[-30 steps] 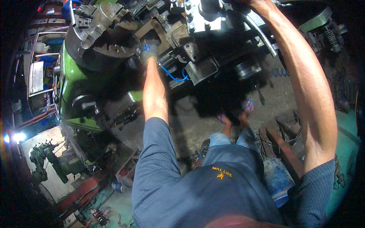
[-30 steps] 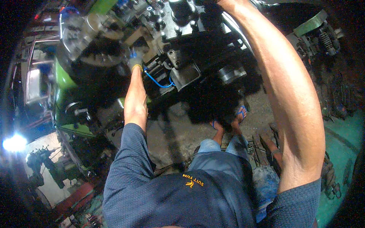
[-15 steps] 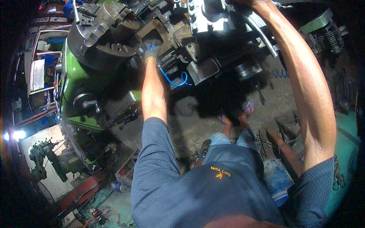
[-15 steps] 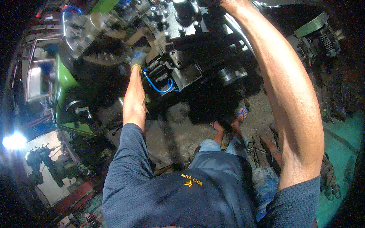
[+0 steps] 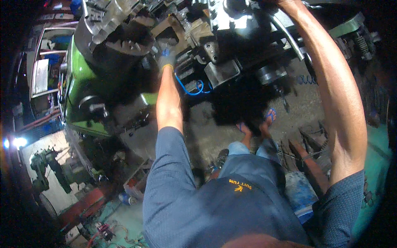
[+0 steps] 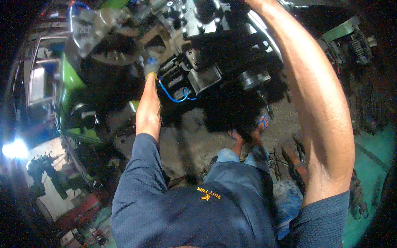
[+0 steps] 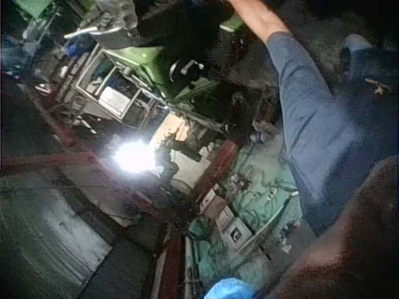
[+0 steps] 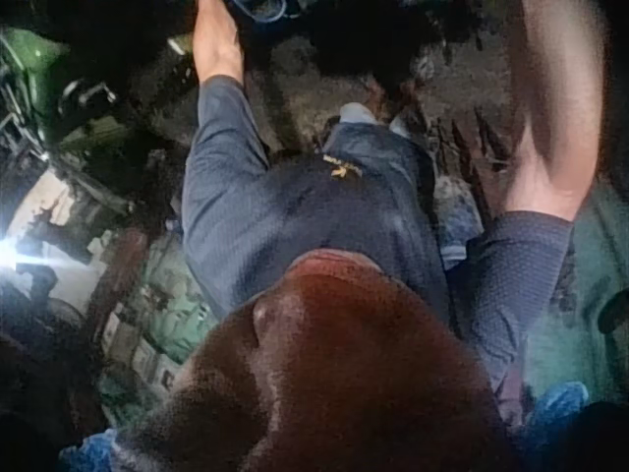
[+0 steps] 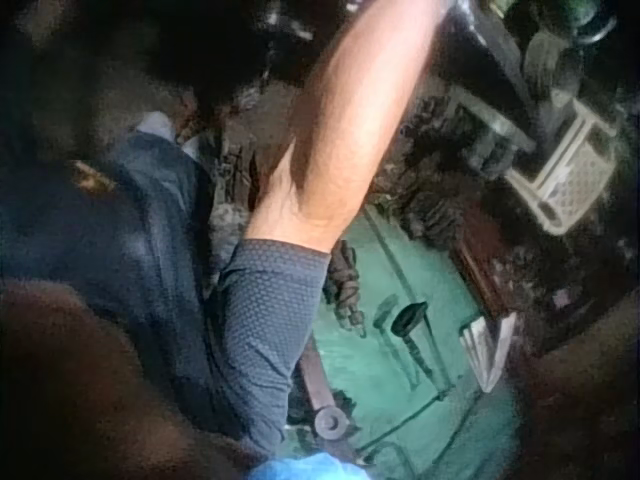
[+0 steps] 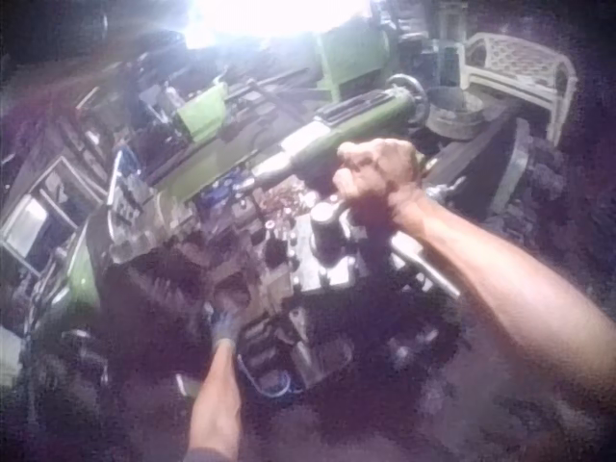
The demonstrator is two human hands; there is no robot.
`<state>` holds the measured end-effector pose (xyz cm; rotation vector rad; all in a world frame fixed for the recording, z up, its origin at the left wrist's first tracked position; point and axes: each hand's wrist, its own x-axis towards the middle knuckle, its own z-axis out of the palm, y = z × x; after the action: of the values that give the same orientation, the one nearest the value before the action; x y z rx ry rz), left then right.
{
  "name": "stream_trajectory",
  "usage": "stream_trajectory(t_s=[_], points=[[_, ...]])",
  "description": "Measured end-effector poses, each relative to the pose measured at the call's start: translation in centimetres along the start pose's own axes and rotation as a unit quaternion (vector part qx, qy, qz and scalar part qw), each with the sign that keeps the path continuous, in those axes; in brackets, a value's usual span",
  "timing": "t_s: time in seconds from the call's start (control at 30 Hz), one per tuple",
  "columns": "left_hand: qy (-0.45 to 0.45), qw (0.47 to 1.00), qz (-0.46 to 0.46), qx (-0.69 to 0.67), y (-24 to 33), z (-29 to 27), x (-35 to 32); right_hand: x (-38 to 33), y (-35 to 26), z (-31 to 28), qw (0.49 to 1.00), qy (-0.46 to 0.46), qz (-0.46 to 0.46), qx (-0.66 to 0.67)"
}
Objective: The person operates a green metalworking machine, likely a lathe, using a handheld tool connected to a blue hose to apply a substance to the rotating workpiece. They adjust the machine's controls and the tool's position throughout the process.
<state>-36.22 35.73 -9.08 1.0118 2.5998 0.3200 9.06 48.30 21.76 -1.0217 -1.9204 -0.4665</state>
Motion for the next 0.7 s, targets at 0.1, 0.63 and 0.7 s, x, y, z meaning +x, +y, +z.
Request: stream_trajectory(t_s=[0.1,0.63,0.7], points=[[0.001,1.000,0.002,-0.019,0.3,0.8,0.0,0.0,0.1,-0.3,0.997,0.020,-0.059,-0.053],[-0.031,0.997,-0.058,-0.042,-0.1,-0.3,-2.1,0.0,-0.7,-1.3,0.999,-0.032,0.027,-0.017],[-0.059,0.997,-0.032,-0.028,0.7,0.3,-0.3,0.2,0.2,-2.1,0.999,-0.014,-0.007,-0.051]])
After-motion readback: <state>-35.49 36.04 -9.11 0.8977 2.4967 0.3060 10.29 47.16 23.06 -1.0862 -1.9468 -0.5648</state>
